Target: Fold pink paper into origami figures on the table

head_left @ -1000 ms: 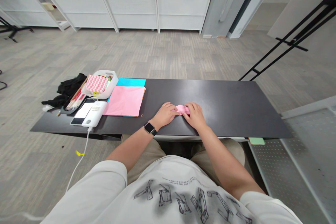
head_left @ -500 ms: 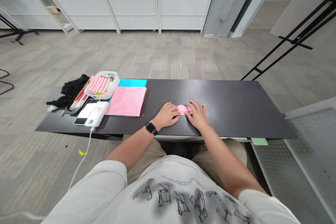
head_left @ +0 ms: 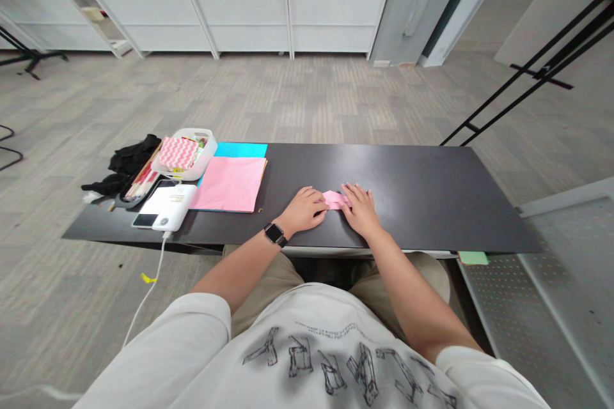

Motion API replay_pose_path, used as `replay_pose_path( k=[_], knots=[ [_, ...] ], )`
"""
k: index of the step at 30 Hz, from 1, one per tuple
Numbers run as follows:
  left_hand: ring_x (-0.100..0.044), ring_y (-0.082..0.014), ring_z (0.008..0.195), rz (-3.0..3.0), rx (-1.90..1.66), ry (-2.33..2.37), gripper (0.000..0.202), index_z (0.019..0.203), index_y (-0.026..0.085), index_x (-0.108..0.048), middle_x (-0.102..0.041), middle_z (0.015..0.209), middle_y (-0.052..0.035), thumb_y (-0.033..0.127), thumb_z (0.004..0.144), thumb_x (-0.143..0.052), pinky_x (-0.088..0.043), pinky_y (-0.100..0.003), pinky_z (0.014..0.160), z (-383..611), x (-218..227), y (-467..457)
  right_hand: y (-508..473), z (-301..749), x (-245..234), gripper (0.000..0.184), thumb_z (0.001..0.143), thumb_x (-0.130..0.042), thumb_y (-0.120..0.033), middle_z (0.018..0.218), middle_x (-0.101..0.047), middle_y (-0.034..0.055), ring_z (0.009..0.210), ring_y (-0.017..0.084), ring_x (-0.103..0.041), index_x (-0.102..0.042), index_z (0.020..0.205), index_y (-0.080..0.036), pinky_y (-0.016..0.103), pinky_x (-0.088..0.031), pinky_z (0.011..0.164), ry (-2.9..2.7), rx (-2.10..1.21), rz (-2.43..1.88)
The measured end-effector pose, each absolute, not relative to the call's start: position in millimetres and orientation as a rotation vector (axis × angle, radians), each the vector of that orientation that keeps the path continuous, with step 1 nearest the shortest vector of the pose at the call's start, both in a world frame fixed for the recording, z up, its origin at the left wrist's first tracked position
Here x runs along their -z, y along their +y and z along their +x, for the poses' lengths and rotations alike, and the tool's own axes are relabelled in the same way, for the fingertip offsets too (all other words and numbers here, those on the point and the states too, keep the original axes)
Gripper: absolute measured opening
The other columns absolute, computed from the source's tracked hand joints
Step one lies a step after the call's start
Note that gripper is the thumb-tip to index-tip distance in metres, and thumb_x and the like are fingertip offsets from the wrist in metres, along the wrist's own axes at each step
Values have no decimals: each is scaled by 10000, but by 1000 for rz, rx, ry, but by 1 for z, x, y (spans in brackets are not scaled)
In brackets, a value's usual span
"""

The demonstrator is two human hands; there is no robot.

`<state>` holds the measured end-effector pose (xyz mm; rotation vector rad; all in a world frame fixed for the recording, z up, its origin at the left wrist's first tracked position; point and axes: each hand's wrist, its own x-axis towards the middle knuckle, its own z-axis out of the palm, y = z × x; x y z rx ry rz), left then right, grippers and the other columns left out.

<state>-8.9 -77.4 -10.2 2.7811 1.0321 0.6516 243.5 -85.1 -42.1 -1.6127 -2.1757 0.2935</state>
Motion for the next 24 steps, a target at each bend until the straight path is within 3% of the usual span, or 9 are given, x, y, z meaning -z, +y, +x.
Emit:
replay_pose_path(
  k=[5, 12, 17, 24],
  knots=[
    [-659, -243, 1183, 2780, -664, 1012, 271, 1181, 268, -813, -748, 1177, -69, 324, 1048, -583, -394, -512, 1250, -10, 10, -78, -86, 235, 41, 647, 1052, -563, -522, 1718, -453, 135, 1605, 403, -364, -496, 1644, -269, 711, -197, 1308, -2210, -213, -1688],
    [-601, -295, 1378, 2846, -580, 984, 374, 1368, 306, -766, -715, 1385, -104, 398, 1031, -632, -335, -587, 1300, -19, 15, -84, -87, 235, 38, 550, 1045, -615, -513, 1695, -477, 113, 1593, 396, -387, -592, 1574, -366, 709, -229, 1297, -2207, -197, -1676],
    [-584, -302, 1427, 2839, -547, 995, 372, 1394, 304, -747, -714, 1454, -72, 377, 1063, -594, -300, -613, 1319, -25, 14, -88, -88, 235, 37, 431, 1049, -636, -485, 1697, -467, 82, 1595, 392, -385, -685, 1474, -429, 725, -222, 1294, -2206, -227, -1647],
    [-590, -284, 1439, 2823, -555, 1007, 331, 1338, 275, -779, -723, 1463, -66, 312, 1071, -586, -298, -622, 1332, -40, 10, -91, -89, 234, 35, 397, 1042, -658, -466, 1679, -492, 72, 1578, 393, -411, -716, 1434, -441, 729, -225, 1295, -2195, -229, -1641]
  ],
)
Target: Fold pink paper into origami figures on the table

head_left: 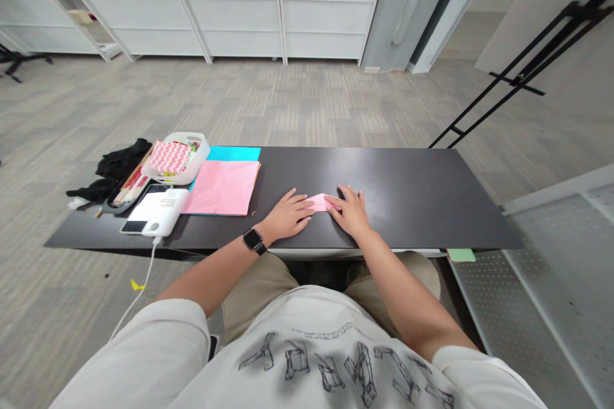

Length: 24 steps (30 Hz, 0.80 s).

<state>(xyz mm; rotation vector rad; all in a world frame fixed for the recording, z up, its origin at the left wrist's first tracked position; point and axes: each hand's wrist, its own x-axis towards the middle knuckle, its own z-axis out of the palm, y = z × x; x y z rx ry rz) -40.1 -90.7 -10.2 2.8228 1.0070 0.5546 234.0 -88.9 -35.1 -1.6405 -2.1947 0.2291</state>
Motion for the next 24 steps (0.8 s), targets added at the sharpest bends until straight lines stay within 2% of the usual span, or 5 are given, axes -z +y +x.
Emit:
replay_pose_path(
  k=[7, 12, 16, 19, 24],
  knots=[
    [-589, -297, 1432, 2848, -525, 1024, 304, 1290, 264, -793, -737, 1429, -72, 302, 1049, -613, -324, -623, 1328, -58, -1, -95, -89, 234, 35, 391, 1052, -632, -462, 1655, -519, 72, 1576, 395, -410, -715, 1434, -445, 736, -229, 1291, -2194, -226, -1623],
    [-618, -270, 1382, 2836, -571, 996, 386, 1423, 208, -686, -707, 1440, -108, 274, 1080, -519, -430, -507, 1285, -33, -5, -112, -89, 234, 34, 392, 1048, -636, -464, 1648, -526, 74, 1562, 401, -421, -720, 1431, -439, 742, -239, 1283, -2195, -217, -1621],
    [-579, -297, 1441, 2804, -556, 998, 460, 1509, 156, -583, -643, 1526, -151, 318, 1082, -532, -458, -484, 1249, -1, 2, -126, -89, 234, 35, 392, 1061, -615, -452, 1650, -520, 76, 1572, 393, -406, -711, 1441, -437, 736, -236, 1286, -2202, -214, -1634],
    [-610, -320, 1392, 2773, -532, 1125, 481, 1494, 121, -572, -651, 1503, -180, 339, 1065, -576, -476, -481, 1208, 13, 6, -132, -89, 235, 37, 397, 1065, -608, -421, 1647, -522, 70, 1576, 384, -397, -703, 1450, -438, 735, -240, 1285, -2209, -214, -1626],
    [-633, -329, 1321, 2776, -489, 1194, 447, 1460, 139, -592, -667, 1469, -175, 373, 1081, -554, -483, -484, 1149, 16, 6, -137, -88, 241, 41, 446, 1058, -568, -300, 1643, -537, 56, 1584, 372, -391, -686, 1466, -433, 757, -252, 1275, -2217, -248, -1560]
  ],
)
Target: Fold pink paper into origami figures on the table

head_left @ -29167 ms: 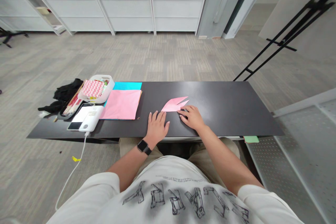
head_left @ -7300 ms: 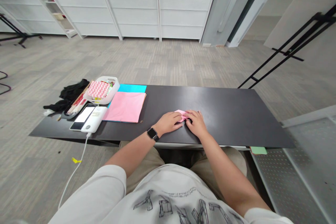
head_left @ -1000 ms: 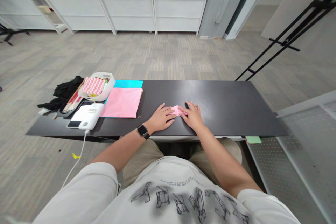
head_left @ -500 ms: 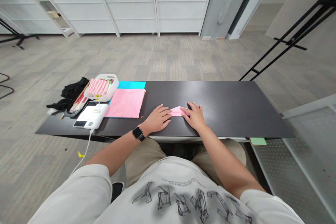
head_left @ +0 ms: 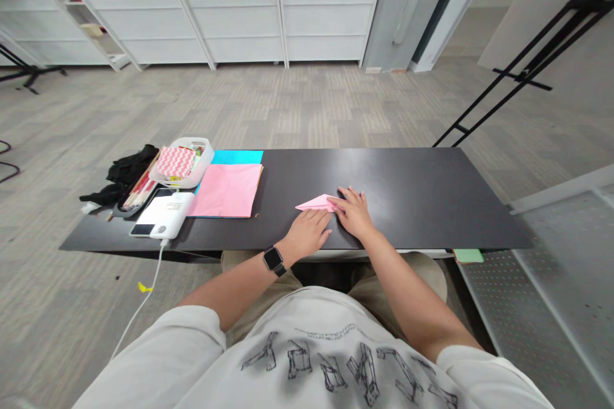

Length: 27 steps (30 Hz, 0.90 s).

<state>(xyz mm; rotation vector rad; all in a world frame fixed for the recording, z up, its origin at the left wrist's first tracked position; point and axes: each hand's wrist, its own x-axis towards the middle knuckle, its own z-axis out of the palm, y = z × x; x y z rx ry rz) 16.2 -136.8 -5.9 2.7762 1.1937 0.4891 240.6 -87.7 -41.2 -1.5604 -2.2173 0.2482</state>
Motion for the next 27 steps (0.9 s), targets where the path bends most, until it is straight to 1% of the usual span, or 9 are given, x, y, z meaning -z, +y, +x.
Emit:
replay_pose_path(
  k=[4, 7, 11, 15, 17, 19, 21, 24, 27],
  knots=[
    [-618, -324, 1346, 2775, -489, 1187, 437, 1467, 163, -596, -661, 1485, -163, 371, 1088, -539, -472, -480, 1154, 15, 7, -136, -87, 246, 46, 553, 1019, -484, -144, 1647, -535, 40, 1601, 331, -375, -691, 1466, -395, 718, -250, 1302, -2206, -268, -1522],
    [-610, -324, 1363, 2772, -501, 1186, 439, 1479, 182, -596, -661, 1483, -162, 374, 1090, -532, -467, -490, 1162, 14, 9, -133, -87, 246, 46, 583, 980, -488, -111, 1632, -549, 34, 1592, 325, -386, -716, 1433, -399, 719, -250, 1305, -2190, -271, -1535],
    [-602, -327, 1376, 2776, -521, 1222, 471, 1500, 165, -586, -648, 1490, -174, 384, 1086, -540, -444, -500, 1200, 12, 11, -128, -92, 241, 40, 495, 986, -518, -172, 1620, -560, 41, 1582, 343, -393, -763, 1365, -375, 728, -240, 1303, -2167, -246, -1561],
    [-565, -335, 1422, 2789, -537, 1260, 456, 1459, 140, -632, -632, 1505, -192, 383, 1084, -540, -398, -525, 1255, 5, 13, -120, -98, 237, 30, 405, 993, -576, -254, 1638, -551, 50, 1602, 374, -344, -780, 1334, -330, 755, -131, 1316, -2259, -168, -1491],
    [-542, -345, 1440, 2792, -566, 1289, 421, 1418, 160, -674, -634, 1501, -186, 376, 1079, -550, -382, -555, 1262, 1, 12, -115, -100, 236, 27, 378, 1005, -593, -296, 1636, -554, 55, 1604, 374, -336, -779, 1332, -325, 755, -110, 1318, -2303, -155, -1449],
    [-543, -347, 1418, 2785, -600, 1330, 371, 1364, 196, -718, -642, 1488, -168, 365, 1075, -558, -397, -573, 1238, -3, 10, -109, -101, 236, 25, 355, 1021, -595, -334, 1633, -554, 59, 1606, 370, -333, -786, 1320, -327, 744, -128, 1320, -2322, -160, -1418],
    [-572, -335, 1348, 2778, -621, 1367, 330, 1301, 219, -753, -664, 1444, -148, 357, 1079, -551, -437, -564, 1180, -5, 7, -103, -102, 236, 24, 345, 1024, -601, -352, 1644, -536, 65, 1617, 371, -315, -795, 1308, -328, 728, -161, 1320, -2333, -170, -1382],
    [-622, -304, 1216, 2763, -629, 1390, 293, 1173, 226, -784, -726, 1301, -119, 344, 1091, -529, -480, -525, 1071, -3, 2, -94, -102, 236, 23, 342, 1009, -625, -356, 1657, -509, 71, 1631, 379, -288, -801, 1302, -336, 721, -197, 1315, -2342, -184, -1343],
    [-654, -284, 1115, 2727, -629, 1406, 267, 1046, 214, -778, -766, 1165, -104, 316, 1085, -535, -488, -498, 1007, 3, -1, -86, -101, 236, 25, 349, 1031, -588, -340, 1631, -534, 57, 1618, 353, -323, -787, 1316, -357, 699, -216, 1321, -2333, -192, -1344]
  ],
)
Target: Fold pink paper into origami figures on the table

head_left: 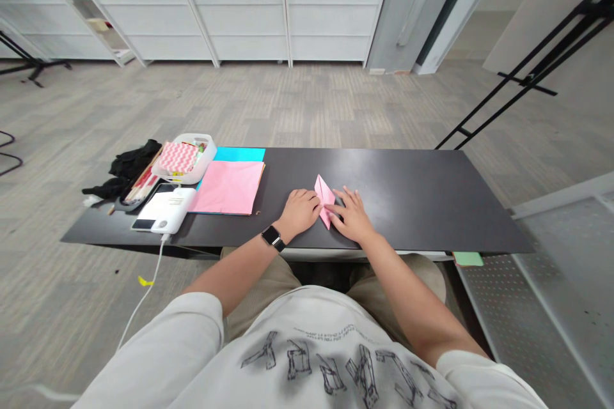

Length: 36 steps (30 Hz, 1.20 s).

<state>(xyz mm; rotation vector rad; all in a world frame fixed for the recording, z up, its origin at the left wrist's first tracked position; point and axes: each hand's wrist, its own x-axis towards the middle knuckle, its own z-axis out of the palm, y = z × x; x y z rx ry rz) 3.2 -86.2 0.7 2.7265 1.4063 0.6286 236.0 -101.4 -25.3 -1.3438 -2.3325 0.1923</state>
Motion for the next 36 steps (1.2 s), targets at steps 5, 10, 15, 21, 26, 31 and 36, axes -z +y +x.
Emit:
replay_pose_path(
  k=[5, 10, 15, 21, 26, 31, 36],
  knots=[
    [-681, -280, 1161, 2657, -647, 1383, 178, 1053, 214, -765, -791, 1217, -80, 257, 1044, -592, -471, -505, 1078, 7, 4, -75, -94, 241, 36, 515, 988, -479, -139, 1530, -611, 100, 1527, 314, -461, -725, 1413, -292, 631, -321, 1301, -2126, -184, -1499],
    [-632, -270, 1304, 2643, -614, 1223, 231, 1168, 254, -798, -755, 1390, -49, 276, 1061, -594, -474, -481, 1121, -6, 12, -58, -88, 243, 41, 488, 976, -505, -133, 1534, -601, 88, 1526, 320, -452, -763, 1346, -320, 635, -321, 1292, -2153, -175, -1503],
    [-630, -249, 1204, 2725, -543, 1058, 299, 1173, 267, -828, -742, 1386, -60, 237, 1078, -546, -491, -430, 1058, -16, 11, -42, -88, 241, 40, 334, 1022, -555, -232, 1524, -606, 91, 1521, 324, -448, -812, 1224, -301, 625, -317, 1295, -2184, -159, -1483],
    [-643, -245, 1116, 2674, -505, 1089, 315, 1145, 256, -823, -765, 1219, -60, 190, 1032, -536, -481, -432, 1015, -9, -1, -57, -90, 241, 42, 226, 1014, -640, -289, 1452, -674, 76, 1439, 330, -530, -822, 1147, -303, 641, -332, 1284, -2160, -136, -1378],
    [-627, -278, 1203, 2639, -592, 1087, 310, 1178, 271, -798, -751, 1288, -59, 495, 1034, -640, -446, -474, 1090, -3, -3, -76, -90, 240, 41, 174, 1012, -664, -308, 1362, -720, 80, 1350, 322, -597, -829, 1067, -305, 640, -386, 1244, -2141, -157, -1309],
    [-638, -272, 1234, 2579, -642, 1104, 327, 1235, 282, -792, -765, 1314, -55, 492, 1058, -614, -431, -485, 1125, -4, 5, -77, -91, 241, 39, 145, 991, -690, -293, 1325, -737, 60, 1303, 300, -630, -820, 1051, -316, 628, -391, 1237, -2156, -213, -1236],
    [-659, -269, 1238, 2536, -678, 1103, 326, 1275, 278, -787, -780, 1298, -59, 456, 1037, -653, -441, -476, 1130, -4, 6, -76, -91, 242, 40, 122, 995, -698, -343, 1312, -730, 60, 1272, 286, -642, -817, 986, -315, 633, -373, 1246, -2149, -263, -1248]
  ],
)
